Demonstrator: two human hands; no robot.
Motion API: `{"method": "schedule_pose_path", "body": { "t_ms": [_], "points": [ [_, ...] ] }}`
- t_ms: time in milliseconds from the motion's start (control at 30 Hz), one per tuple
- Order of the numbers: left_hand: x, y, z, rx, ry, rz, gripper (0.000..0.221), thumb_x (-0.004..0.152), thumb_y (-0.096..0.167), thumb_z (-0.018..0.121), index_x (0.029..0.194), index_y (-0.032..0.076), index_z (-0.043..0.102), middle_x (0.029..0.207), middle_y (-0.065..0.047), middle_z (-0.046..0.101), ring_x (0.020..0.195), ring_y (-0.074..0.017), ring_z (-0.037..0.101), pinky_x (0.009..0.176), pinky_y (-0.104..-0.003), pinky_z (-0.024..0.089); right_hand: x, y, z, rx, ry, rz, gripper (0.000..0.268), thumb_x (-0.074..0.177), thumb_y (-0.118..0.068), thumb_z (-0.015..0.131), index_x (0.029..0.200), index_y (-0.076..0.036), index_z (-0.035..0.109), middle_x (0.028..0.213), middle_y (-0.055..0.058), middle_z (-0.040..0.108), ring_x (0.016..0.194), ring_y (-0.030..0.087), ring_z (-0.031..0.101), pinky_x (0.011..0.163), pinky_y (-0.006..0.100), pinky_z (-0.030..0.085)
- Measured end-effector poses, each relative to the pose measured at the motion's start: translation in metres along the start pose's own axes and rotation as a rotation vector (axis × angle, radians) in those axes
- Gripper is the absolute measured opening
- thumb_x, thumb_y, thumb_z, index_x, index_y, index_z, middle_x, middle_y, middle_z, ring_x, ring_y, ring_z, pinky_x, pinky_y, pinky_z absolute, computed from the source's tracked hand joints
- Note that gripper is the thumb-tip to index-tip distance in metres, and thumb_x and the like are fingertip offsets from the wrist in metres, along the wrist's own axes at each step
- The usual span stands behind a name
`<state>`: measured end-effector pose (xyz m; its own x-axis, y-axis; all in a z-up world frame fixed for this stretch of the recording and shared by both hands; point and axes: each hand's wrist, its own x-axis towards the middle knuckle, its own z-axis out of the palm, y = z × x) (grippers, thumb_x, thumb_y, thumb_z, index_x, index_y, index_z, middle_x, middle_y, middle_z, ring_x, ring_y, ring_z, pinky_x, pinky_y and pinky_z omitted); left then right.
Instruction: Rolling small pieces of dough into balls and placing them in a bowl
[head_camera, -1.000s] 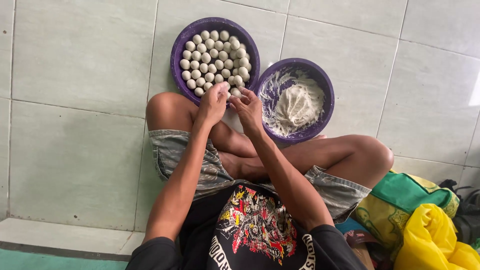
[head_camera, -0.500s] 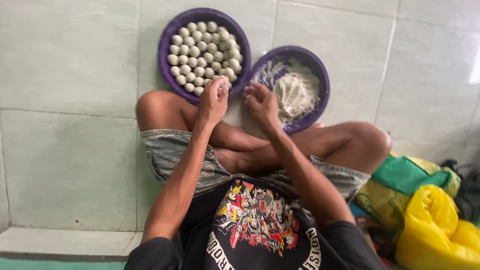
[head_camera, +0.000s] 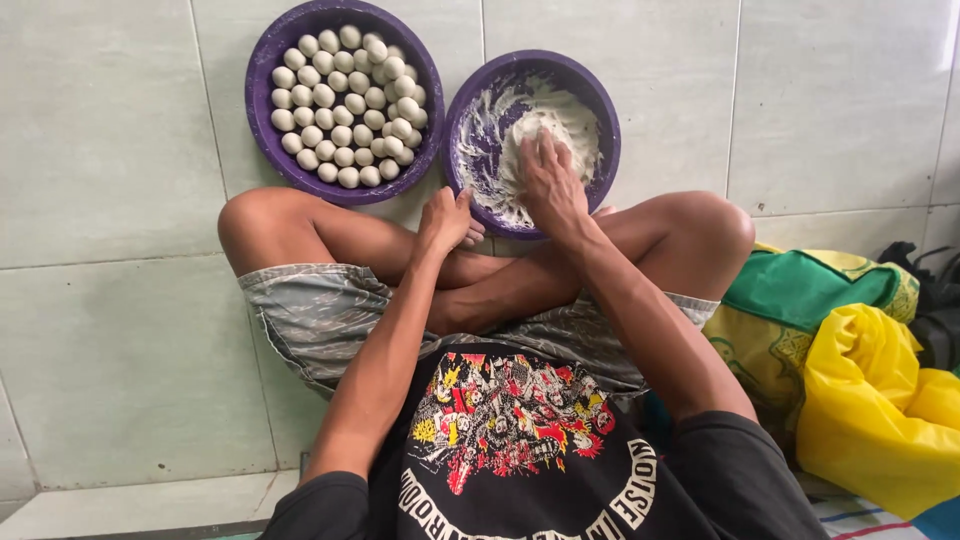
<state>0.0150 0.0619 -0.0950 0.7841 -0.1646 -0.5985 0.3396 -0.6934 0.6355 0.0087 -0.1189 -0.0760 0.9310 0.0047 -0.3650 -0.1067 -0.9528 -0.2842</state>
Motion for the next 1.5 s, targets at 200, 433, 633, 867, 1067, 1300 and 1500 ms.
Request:
{"method": "schedule_pose_path", "body": {
  "t_ms": [200,433,633,867,1067,1300,1500],
  "points": [
    [-0.039,0.043,-0.021,-0.116,-0.007,-0.014,0.052,0.103,0.044,0.044,0.107,-0.006,0.061,0.109,-0.032,0.067,0.115,-0.0495,0.061,0.102,-0.059,0.046,0.014,0.023,0.050,-0.156,0.228,-0.121,0.022,0.091,-0.005,0.062,0.113,-0.006,0.056,0.111,0.009,0.050,0.106,0.035,0.054,0.065,0.044,0.065],
    [-0.035,0.034,-0.014,-0.124,0.065,0.013,0.048,0.101,0.041,0.045,0.096,-0.004,0.062,0.100,-0.033,0.067,0.109,-0.0518,0.062,0.094,-0.061,0.048,0.012,0.038,0.080,-0.205,0.120,-0.162,0.017,0.084,0.001,0.055,0.079,-0.010,0.065,0.081,0.003,0.059,0.088,0.025,0.061,0.057,0.034,0.059],
    [0.030,-0.047,0.018,-0.060,0.056,0.037,0.050,0.102,0.044,0.046,0.096,-0.003,0.063,0.100,-0.031,0.068,0.109,-0.0520,0.063,0.091,-0.061,0.049,-0.019,0.032,0.041,-0.022,0.110,-0.242,0.025,0.095,-0.008,0.052,0.084,-0.016,0.074,0.089,0.003,0.066,0.087,0.024,0.065,0.061,0.033,0.060],
    [0.021,-0.028,0.005,-0.097,-0.019,0.018,0.051,0.103,0.042,0.046,0.101,-0.006,0.063,0.105,-0.034,0.067,0.112,-0.0532,0.061,0.093,-0.061,0.048,-0.016,0.011,0.014,0.216,0.126,0.194,0.054,0.092,-0.014,0.075,0.139,0.000,0.054,0.117,0.025,0.052,0.098,0.045,0.065,0.080,0.057,0.061],
    [0.011,-0.015,-0.006,-0.112,-0.052,-0.004,0.052,0.102,0.045,0.047,0.103,-0.004,0.064,0.106,-0.029,0.069,0.112,-0.0482,0.064,0.092,-0.060,0.050,0.010,0.010,0.052,0.156,0.140,0.266,0.042,0.089,-0.042,0.076,0.098,-0.003,0.064,0.105,0.016,0.051,0.078,0.055,0.069,0.066,0.063,0.060],
    [-0.026,0.025,-0.025,-0.134,-0.104,-0.024,0.055,0.101,0.045,0.045,0.105,-0.005,0.065,0.101,-0.027,0.073,0.109,-0.0452,0.067,0.093,-0.057,0.052,0.012,0.017,0.078,0.008,0.146,0.067,0.016,0.094,-0.015,0.065,0.092,0.000,0.070,0.097,0.011,0.049,0.086,0.037,0.070,0.071,0.048,0.063],
    [-0.003,-0.007,-0.013,-0.122,-0.075,0.047,0.054,0.102,0.043,0.046,0.105,-0.008,0.064,0.106,-0.033,0.069,0.111,-0.0513,0.063,0.093,-0.062,0.049,-0.014,0.027,0.031,-0.001,0.122,-0.142,0.014,0.093,-0.011,0.067,0.106,-0.007,0.070,0.112,0.014,0.052,0.096,0.038,0.067,0.078,0.047,0.063]
  ]
}}
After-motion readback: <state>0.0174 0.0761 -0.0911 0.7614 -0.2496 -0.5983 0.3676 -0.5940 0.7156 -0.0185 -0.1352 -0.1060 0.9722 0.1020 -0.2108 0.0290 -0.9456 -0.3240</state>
